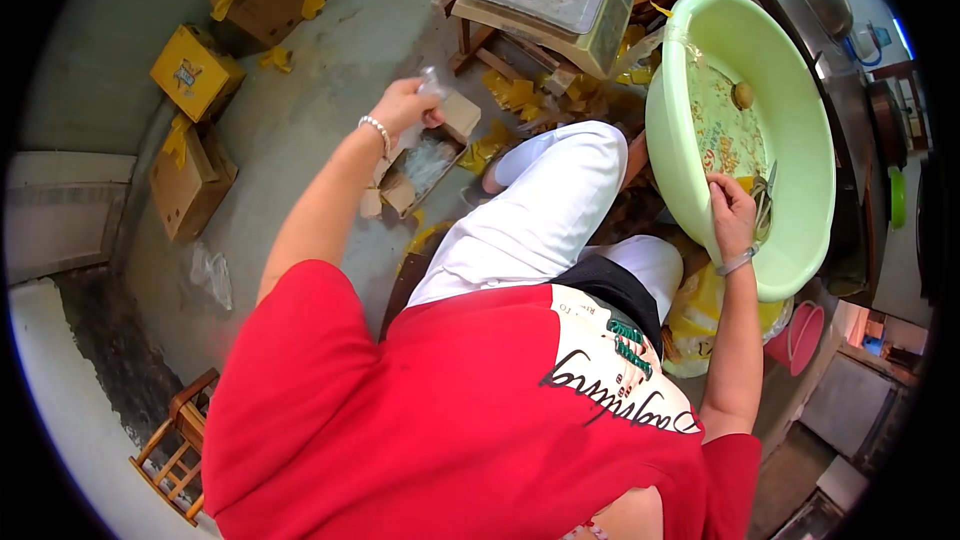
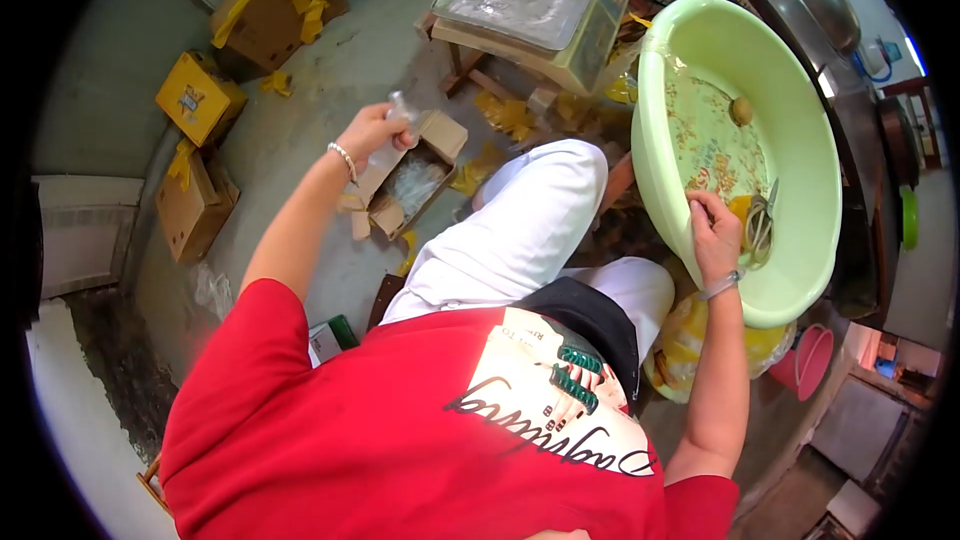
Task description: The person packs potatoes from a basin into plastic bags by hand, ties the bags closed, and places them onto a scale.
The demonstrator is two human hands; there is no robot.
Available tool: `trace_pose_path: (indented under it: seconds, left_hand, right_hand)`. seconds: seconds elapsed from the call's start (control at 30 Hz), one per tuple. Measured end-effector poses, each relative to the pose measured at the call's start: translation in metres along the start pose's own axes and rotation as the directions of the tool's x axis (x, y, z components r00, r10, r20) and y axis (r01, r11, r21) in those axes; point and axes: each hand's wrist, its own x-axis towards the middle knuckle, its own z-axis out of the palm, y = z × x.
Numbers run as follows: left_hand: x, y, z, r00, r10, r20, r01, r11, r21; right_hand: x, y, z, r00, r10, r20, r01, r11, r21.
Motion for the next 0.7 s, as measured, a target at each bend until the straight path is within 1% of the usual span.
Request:
trace_pose_path:
  seconds: [0.07, 0.17, 0.23, 0.27, 0.3, 0.37, 0.4, 0.43, 0.5, 0.6, 0.67, 0.7]
  left_hand:
    - [0.012, -0.046, -0.015, 0.995, -0.068, -0.080, 0.060, 0.993, -0.099]
    - [0.031, -0.100, -0.024, 0.952, -0.244, -0.187, 0.205, 0.957, -0.206]
    - [0.057, -0.156, -0.034, 0.944, -0.240, -0.225, 0.197, 0.960, -0.198]
    - [0.067, -0.172, -0.037, 0.941, -0.237, -0.242, 0.193, 0.962, -0.194]
    - [0.063, -0.168, -0.032, 0.931, -0.202, -0.303, 0.198, 0.979, -0.044]
    - [0.085, -0.224, -0.039, 0.948, -0.114, -0.299, 0.178, 0.964, 0.196]
    - [0.088, -0.233, -0.041, 0.955, -0.068, -0.289, 0.162, 0.936, 0.314]
    - [0.090, -0.241, -0.045, 0.950, -0.021, -0.312, 0.156, 0.898, 0.413]
    - [0.086, -0.251, -0.049, 0.938, 0.073, -0.338, 0.154, 0.786, 0.599]
    - [0.081, -0.209, -0.064, 0.885, 0.183, -0.428, 0.217, 0.651, 0.727]
    - [0.087, -0.201, -0.071, 0.862, 0.207, -0.463, 0.243, 0.634, 0.735]
    - [0.089, -0.199, -0.073, 0.848, 0.222, -0.481, 0.254, 0.626, 0.737]
  right_hand:
    - [0.000, 0.000, 0.000, 1.000, 0.005, 0.002, -0.005, 1.000, -0.020]
    - [0.001, 0.003, 0.000, 1.000, 0.021, 0.009, -0.020, 0.999, -0.034]
    - [0.002, 0.009, 0.000, 0.999, 0.040, 0.017, -0.039, 0.999, -0.038]
    - [0.002, 0.007, 0.001, 0.999, 0.049, 0.010, -0.049, 0.998, -0.047]
    - [0.002, 0.005, 0.001, 0.998, 0.060, 0.005, -0.060, 0.997, -0.057]
    - [0.002, 0.000, 0.002, 0.997, 0.078, -0.001, -0.078, 0.995, -0.069]
    - [0.002, -0.002, 0.002, 0.996, 0.084, -0.003, -0.084, 0.994, -0.070]
    - [0.002, -0.005, 0.003, 0.996, 0.091, -0.005, -0.091, 0.993, -0.071]
    - [0.003, -0.006, 0.002, 0.992, 0.124, -0.012, -0.124, 0.989, -0.080]
    - [0.004, -0.004, 0.001, 0.986, 0.168, -0.004, -0.168, 0.983, -0.073]
    - [0.004, -0.001, 0.001, 0.983, 0.183, 0.003, -0.182, 0.981, -0.069]
    - [0.004, -0.001, 0.002, 0.980, 0.200, -0.001, -0.200, 0.979, -0.031]
